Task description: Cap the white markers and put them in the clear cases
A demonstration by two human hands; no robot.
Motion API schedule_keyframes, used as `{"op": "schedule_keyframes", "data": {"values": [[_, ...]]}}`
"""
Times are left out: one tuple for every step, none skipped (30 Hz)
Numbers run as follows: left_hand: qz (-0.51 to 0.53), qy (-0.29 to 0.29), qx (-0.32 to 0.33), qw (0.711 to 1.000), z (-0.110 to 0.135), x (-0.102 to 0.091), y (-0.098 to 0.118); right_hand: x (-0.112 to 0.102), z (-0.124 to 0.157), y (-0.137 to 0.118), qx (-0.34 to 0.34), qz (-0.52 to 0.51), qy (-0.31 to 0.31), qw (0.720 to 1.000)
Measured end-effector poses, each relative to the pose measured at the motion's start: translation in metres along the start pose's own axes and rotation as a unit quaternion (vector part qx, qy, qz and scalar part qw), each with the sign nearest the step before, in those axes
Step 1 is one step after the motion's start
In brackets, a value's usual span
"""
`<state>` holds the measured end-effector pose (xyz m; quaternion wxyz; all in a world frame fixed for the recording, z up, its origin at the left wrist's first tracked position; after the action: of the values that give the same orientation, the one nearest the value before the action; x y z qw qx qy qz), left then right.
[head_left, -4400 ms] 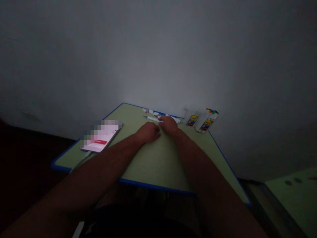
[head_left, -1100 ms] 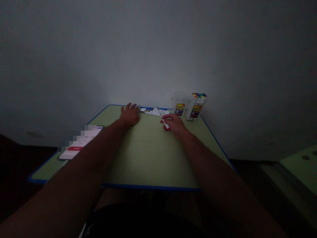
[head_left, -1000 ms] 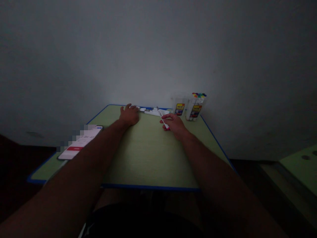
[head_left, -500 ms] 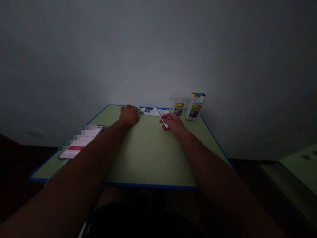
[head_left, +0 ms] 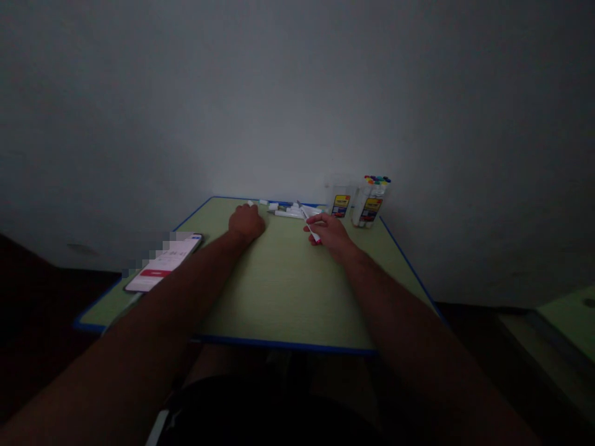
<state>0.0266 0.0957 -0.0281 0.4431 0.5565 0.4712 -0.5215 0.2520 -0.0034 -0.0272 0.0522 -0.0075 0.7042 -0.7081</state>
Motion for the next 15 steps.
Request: {"op": "schedule_keyframes", "data": {"values": [[0.002, -0.005, -0.001, 1.000, 0.003, 0.000, 0.002, 0.000, 0.000, 0.000, 0.000, 0.002, 0.001, 1.000], [0.001, -0.009, 0.003, 1.000, 0.007, 0.001, 0.004, 0.000, 0.000, 0.001, 0.000, 0.005, 0.001, 1.000], [-0.002, -0.013, 0.013, 1.000, 0.011, 0.001, 0.007, 0.000, -0.001, 0.001, 0.000, 0.007, 0.001, 1.000], [-0.004, -0.015, 0.021, 1.000, 0.015, 0.001, 0.009, 0.000, -0.001, 0.002, -0.001, 0.008, 0.001, 1.000], [-0.003, -0.014, 0.034, 0.999, 0.019, 0.001, 0.012, 0.000, -0.001, 0.002, -0.003, 0.009, 0.000, 1.000], [0.001, -0.013, 0.041, 0.999, 0.024, 0.000, 0.014, 0.000, -0.001, 0.002, -0.005, 0.009, -0.002, 1.000], [0.008, -0.020, 0.046, 0.999, 0.028, -0.001, 0.015, 0.000, -0.001, 0.003, -0.007, 0.009, -0.003, 1.000], [0.018, -0.034, 0.054, 0.998, 0.033, -0.002, 0.016, 0.001, -0.001, 0.002, -0.008, 0.009, -0.003, 1.000], [0.033, -0.055, 0.061, 0.996, 0.038, -0.003, 0.017, 0.001, 0.000, 0.002, -0.009, 0.009, -0.002, 1.000], [0.047, -0.075, 0.080, 0.993, 0.044, -0.005, 0.019, 0.001, 0.001, 0.001, -0.010, 0.010, -0.001, 1.000], [0.063, -0.089, 0.102, 0.989, 0.049, -0.007, 0.021, 0.002, 0.002, 0.001, -0.010, 0.010, -0.001, 1.000], [0.081, -0.097, 0.118, 0.985, 0.055, -0.009, 0.022, 0.003, 0.003, -0.001, -0.010, 0.009, -0.003, 1.000], [0.099, -0.102, 0.130, 0.981, 0.059, -0.011, 0.023, 0.004, 0.004, -0.002, -0.010, 0.008, -0.006, 1.000], [0.113, -0.105, 0.136, 0.978, 0.063, -0.013, 0.023, 0.006, 0.005, -0.003, -0.010, 0.005, -0.010, 1.000], [0.126, -0.104, 0.138, 0.977, 0.067, -0.014, 0.023, 0.007, 0.006, -0.004, -0.010, 0.001, -0.015, 1.000]]}}
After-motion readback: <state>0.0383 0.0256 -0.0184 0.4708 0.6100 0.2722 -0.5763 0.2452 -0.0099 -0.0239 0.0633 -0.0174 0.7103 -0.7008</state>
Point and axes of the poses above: each hand's wrist, its own z-axis away from the middle knuckle, its own x-axis out of the palm, y = z × x, the point moved 4 cm from there along -z, towards the middle knuckle, and after that the axes turned 13 degrees about -y, right-handed, at the moved point
